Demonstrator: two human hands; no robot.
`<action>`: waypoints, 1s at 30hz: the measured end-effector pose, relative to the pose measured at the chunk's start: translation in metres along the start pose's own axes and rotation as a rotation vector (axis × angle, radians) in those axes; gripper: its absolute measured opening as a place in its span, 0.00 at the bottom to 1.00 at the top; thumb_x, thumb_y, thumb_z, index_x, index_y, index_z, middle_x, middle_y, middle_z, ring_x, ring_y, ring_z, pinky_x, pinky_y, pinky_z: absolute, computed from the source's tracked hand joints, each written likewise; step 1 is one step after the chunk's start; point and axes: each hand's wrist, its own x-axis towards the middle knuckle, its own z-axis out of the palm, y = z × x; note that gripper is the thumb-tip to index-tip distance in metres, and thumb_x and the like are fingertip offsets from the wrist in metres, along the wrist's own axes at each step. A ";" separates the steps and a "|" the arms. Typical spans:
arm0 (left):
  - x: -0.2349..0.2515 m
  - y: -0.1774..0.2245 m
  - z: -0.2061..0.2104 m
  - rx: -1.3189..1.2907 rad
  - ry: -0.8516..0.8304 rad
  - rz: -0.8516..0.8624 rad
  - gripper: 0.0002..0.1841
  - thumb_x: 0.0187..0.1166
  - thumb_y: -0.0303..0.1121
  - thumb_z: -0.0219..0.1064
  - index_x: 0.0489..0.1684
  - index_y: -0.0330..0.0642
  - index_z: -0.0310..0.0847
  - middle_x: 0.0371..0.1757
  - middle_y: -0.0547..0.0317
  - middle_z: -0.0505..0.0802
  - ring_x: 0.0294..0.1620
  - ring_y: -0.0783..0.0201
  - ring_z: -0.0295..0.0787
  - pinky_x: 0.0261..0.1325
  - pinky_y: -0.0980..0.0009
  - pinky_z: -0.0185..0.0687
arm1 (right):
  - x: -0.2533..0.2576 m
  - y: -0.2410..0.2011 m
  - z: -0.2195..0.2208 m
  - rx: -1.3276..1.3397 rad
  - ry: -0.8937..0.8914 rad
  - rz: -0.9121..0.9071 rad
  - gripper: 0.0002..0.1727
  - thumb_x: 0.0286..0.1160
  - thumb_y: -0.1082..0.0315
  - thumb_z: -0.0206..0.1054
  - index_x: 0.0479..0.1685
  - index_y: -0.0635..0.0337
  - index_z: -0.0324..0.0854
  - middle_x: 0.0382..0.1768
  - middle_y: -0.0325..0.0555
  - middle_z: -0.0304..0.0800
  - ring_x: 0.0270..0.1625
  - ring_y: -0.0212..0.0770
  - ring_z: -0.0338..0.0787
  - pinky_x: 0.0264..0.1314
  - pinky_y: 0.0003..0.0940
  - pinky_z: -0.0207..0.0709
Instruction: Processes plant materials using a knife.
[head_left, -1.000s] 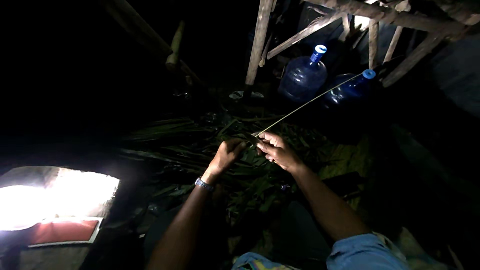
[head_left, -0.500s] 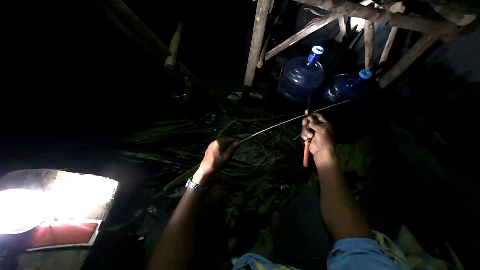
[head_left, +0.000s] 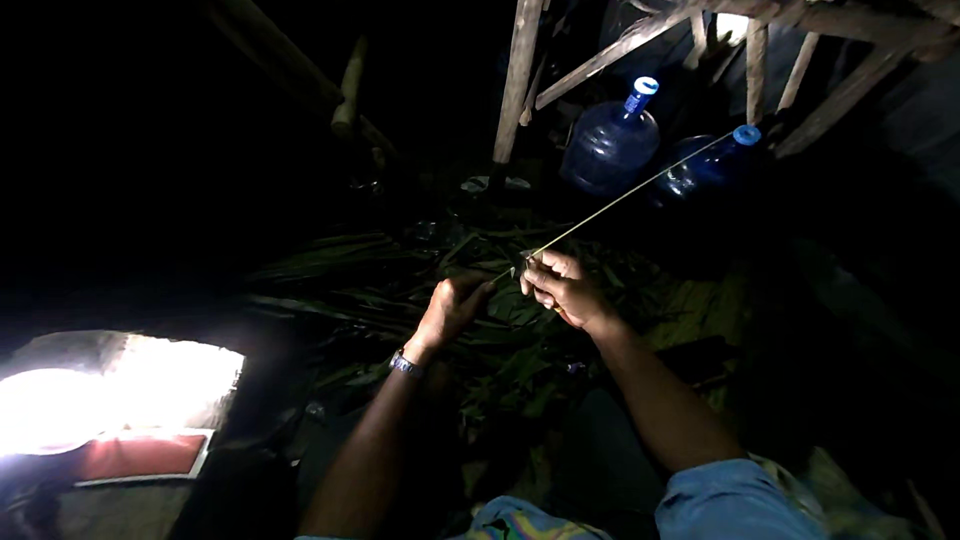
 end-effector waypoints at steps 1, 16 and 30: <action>0.000 0.000 0.000 -0.030 -0.017 0.019 0.11 0.87 0.35 0.62 0.45 0.37 0.88 0.25 0.65 0.87 0.23 0.77 0.80 0.31 0.77 0.81 | 0.001 0.000 -0.001 0.018 0.037 -0.018 0.08 0.83 0.75 0.59 0.52 0.61 0.81 0.27 0.39 0.86 0.16 0.22 0.70 0.18 0.16 0.64; 0.003 -0.001 0.008 -0.115 0.091 -0.096 0.11 0.88 0.31 0.60 0.41 0.34 0.86 0.23 0.62 0.85 0.21 0.75 0.78 0.29 0.77 0.78 | -0.011 -0.008 -0.002 0.109 -0.091 0.121 0.06 0.76 0.72 0.60 0.47 0.57 0.71 0.22 0.37 0.82 0.16 0.25 0.73 0.19 0.19 0.68; 0.000 0.013 0.020 -0.483 0.010 -0.142 0.10 0.84 0.25 0.60 0.45 0.38 0.89 0.27 0.65 0.88 0.22 0.77 0.75 0.25 0.80 0.71 | -0.010 -0.005 0.011 -0.080 -0.200 0.057 0.24 0.75 0.72 0.68 0.72 0.61 0.77 0.28 0.32 0.90 0.21 0.19 0.77 0.21 0.14 0.66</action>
